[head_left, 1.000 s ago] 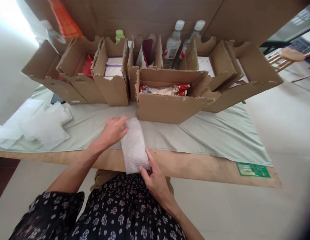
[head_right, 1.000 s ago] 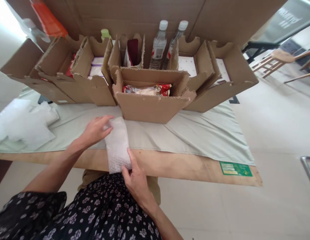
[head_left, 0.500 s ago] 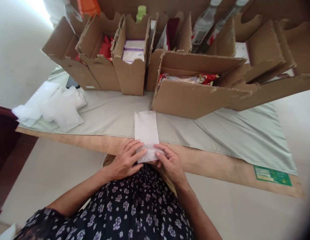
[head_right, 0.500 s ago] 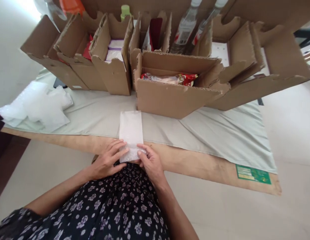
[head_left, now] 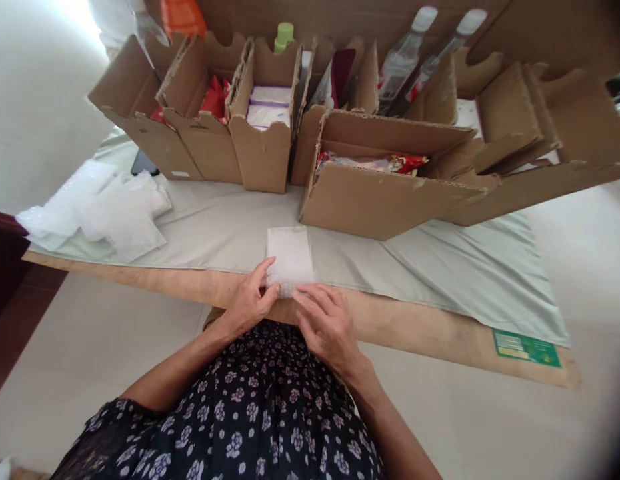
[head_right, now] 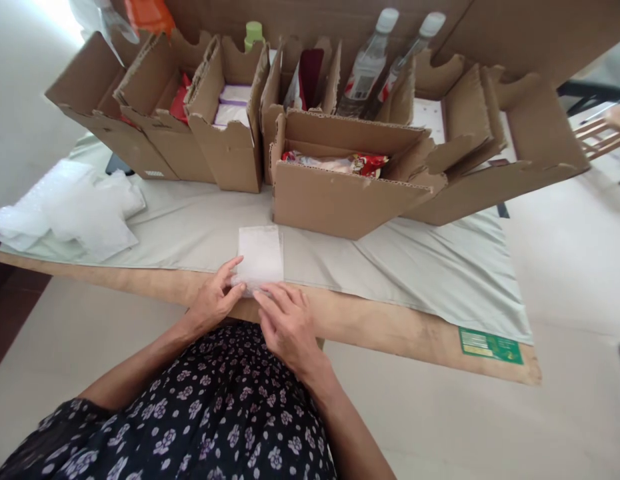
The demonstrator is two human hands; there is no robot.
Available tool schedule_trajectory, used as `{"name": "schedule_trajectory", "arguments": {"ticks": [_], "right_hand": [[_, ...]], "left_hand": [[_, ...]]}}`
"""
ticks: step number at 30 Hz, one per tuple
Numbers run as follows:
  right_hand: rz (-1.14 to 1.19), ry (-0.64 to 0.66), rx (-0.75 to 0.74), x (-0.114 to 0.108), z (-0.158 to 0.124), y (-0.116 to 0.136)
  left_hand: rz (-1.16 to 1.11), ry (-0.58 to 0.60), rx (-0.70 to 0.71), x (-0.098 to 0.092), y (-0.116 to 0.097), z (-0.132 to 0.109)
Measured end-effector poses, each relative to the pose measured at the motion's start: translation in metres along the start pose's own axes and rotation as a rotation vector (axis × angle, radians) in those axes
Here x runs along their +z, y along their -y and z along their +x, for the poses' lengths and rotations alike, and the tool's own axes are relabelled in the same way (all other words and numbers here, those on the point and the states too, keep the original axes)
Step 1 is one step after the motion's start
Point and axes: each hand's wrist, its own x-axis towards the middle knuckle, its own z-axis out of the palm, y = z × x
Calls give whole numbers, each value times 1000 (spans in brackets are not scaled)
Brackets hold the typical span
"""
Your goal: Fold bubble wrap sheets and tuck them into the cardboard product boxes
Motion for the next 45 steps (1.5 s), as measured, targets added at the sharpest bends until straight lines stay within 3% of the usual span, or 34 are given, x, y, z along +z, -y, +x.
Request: {"name": "schedule_trajectory", "arguments": {"ticks": [4,9,11,14,16,19,23,28,32,35,39,41,45], "right_hand": [[-169,173,-62,20,8,-17],[-241,185,-84,25,13,-27],[-250,169,-98,23,17,-27],[-188,174,-71,18,22,-25],[-83,198,-14,14,22,-25],[42,178,97,8,17,-24],[-136,9,108,2,9,-20],[-274,175,-41,9,16,-23],[-188,152,92,18,29,-37],[-6,93,218,20,31,-31],[359,114,386,20,21,-6],[469,126,441,18,16,2],[421,10,481,2,11,-9]], "left_hand": [[103,-30,69,5,6,5],[480,-328,491,2,8,-5],[563,-298,612,-1,9,-9],[581,-200,681,-6,9,-11],[498,-166,648,-8,8,-9],[358,-81,484,-11,5,-3],[333,-14,340,-9,2,15],[399,-142,302,-4,3,30],[68,-287,101,-5,0,12],[-339,-167,-134,-3,-4,-4],[-714,24,-145,13,-11,-8],[-771,25,-140,19,-15,-7],[-678,44,-174,17,-23,-5]]}}
